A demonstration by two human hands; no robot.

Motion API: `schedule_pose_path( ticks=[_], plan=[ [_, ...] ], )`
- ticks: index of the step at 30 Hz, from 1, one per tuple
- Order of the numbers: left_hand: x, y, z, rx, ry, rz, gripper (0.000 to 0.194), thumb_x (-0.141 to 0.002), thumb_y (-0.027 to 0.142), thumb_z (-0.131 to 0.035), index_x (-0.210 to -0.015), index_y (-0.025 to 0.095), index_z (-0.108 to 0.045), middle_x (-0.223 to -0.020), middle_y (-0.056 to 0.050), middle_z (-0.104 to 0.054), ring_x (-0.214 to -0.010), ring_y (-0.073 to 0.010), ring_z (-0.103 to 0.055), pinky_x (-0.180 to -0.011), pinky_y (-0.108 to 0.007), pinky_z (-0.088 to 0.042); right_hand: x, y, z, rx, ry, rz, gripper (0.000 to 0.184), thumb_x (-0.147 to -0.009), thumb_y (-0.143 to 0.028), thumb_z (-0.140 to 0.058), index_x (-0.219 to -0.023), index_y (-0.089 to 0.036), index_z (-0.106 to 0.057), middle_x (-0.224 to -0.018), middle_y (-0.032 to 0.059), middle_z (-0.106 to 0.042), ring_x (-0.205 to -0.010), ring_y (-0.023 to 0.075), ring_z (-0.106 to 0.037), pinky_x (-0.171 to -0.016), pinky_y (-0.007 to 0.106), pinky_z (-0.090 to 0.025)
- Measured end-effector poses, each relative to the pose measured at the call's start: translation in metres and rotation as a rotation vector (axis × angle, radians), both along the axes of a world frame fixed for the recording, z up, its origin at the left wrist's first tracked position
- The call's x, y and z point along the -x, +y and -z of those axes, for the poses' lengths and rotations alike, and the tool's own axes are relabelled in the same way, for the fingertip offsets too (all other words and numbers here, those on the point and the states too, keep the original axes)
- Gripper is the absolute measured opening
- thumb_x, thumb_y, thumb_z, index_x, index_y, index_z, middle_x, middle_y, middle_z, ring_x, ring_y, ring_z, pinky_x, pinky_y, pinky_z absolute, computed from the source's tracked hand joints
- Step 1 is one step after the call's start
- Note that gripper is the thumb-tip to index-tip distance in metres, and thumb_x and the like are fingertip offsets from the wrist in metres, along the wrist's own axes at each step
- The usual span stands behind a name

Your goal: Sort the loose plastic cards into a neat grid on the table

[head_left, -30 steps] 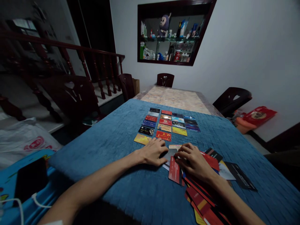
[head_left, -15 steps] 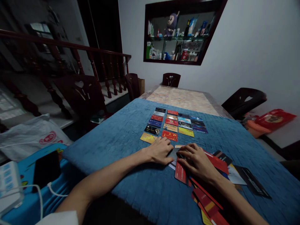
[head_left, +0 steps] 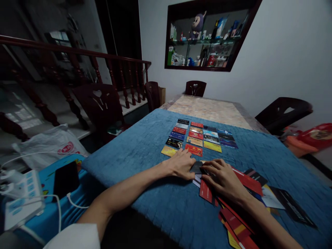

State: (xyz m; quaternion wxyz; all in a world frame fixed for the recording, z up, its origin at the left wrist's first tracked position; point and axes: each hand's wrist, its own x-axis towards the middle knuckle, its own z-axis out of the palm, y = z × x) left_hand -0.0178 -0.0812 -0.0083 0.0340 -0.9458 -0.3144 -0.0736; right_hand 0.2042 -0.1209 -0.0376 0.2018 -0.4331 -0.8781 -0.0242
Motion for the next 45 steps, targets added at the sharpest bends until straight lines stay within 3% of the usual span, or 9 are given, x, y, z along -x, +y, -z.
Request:
schedule_pose_path(
  ticks=[10,18,25,35,41,45],
  plan=[
    [0.005,0.002,-0.01,0.051,0.05,-0.011,0.041,-0.079,0.048,-0.057,-0.096,0.014,-0.07,-0.093,-0.013,-0.067,-0.094,-0.0295,-0.062,-0.086,-0.041,-0.047,0.003,0.001,0.003,-0.035,0.032,-0.026,0.031,-0.094,-0.043,-0.053,-0.117,-0.029,-0.069,-0.112,0.0095,-0.07,-0.102,0.0285,-0.055,-0.081,0.046,-0.048],
    [0.012,0.011,-0.016,0.17,-0.012,0.009,0.036,-0.076,0.045,-0.062,-0.096,0.017,-0.073,-0.086,-0.009,-0.071,-0.081,-0.0236,-0.065,-0.069,-0.03,-0.046,0.005,0.0,0.002,-0.023,0.084,-0.042,0.029,-0.092,-0.041,-0.057,-0.116,-0.029,-0.069,-0.114,0.0095,-0.069,-0.103,0.028,-0.055,-0.082,0.046,-0.049],
    [0.016,0.015,-0.016,0.219,-0.042,0.019,0.031,-0.075,0.04,-0.065,-0.094,0.017,-0.074,-0.083,-0.007,-0.072,-0.079,-0.0212,-0.063,-0.068,-0.027,-0.045,0.008,0.0,0.003,-0.028,0.111,-0.054,0.027,-0.092,-0.035,-0.058,-0.116,-0.028,-0.068,-0.114,0.0092,-0.069,-0.101,0.0278,-0.055,-0.081,0.046,-0.049],
    [0.023,0.028,-0.009,0.373,-0.209,0.153,0.022,-0.083,0.022,-0.057,-0.093,0.016,-0.077,-0.078,-0.002,-0.072,-0.069,-0.0125,-0.06,-0.068,-0.02,-0.042,0.009,0.001,0.004,-0.121,0.221,-0.041,0.019,-0.097,-0.027,-0.05,-0.101,-0.024,-0.068,-0.099,0.0068,-0.072,-0.09,0.0237,-0.056,-0.075,0.039,-0.044],
    [0.027,0.027,-0.017,0.409,-0.317,0.161,0.021,-0.086,0.019,-0.057,-0.089,0.014,-0.077,-0.081,-0.003,-0.074,-0.074,-0.0118,-0.062,-0.068,-0.018,-0.042,0.011,0.005,0.006,-0.151,0.311,0.003,0.018,-0.095,-0.024,-0.051,-0.099,-0.022,-0.068,-0.09,0.0067,-0.072,-0.085,0.0224,-0.057,-0.074,0.037,-0.044],
    [0.029,0.027,-0.022,0.403,-0.327,0.143,0.02,-0.081,0.015,-0.061,-0.094,0.012,-0.077,-0.082,-0.004,-0.073,-0.073,-0.0121,-0.062,-0.067,-0.019,-0.042,0.013,0.008,0.003,-0.125,0.382,0.021,0.018,-0.095,-0.025,-0.051,-0.095,-0.022,-0.068,-0.085,0.0066,-0.071,-0.082,0.0223,-0.057,-0.073,0.037,-0.046]
  ],
)
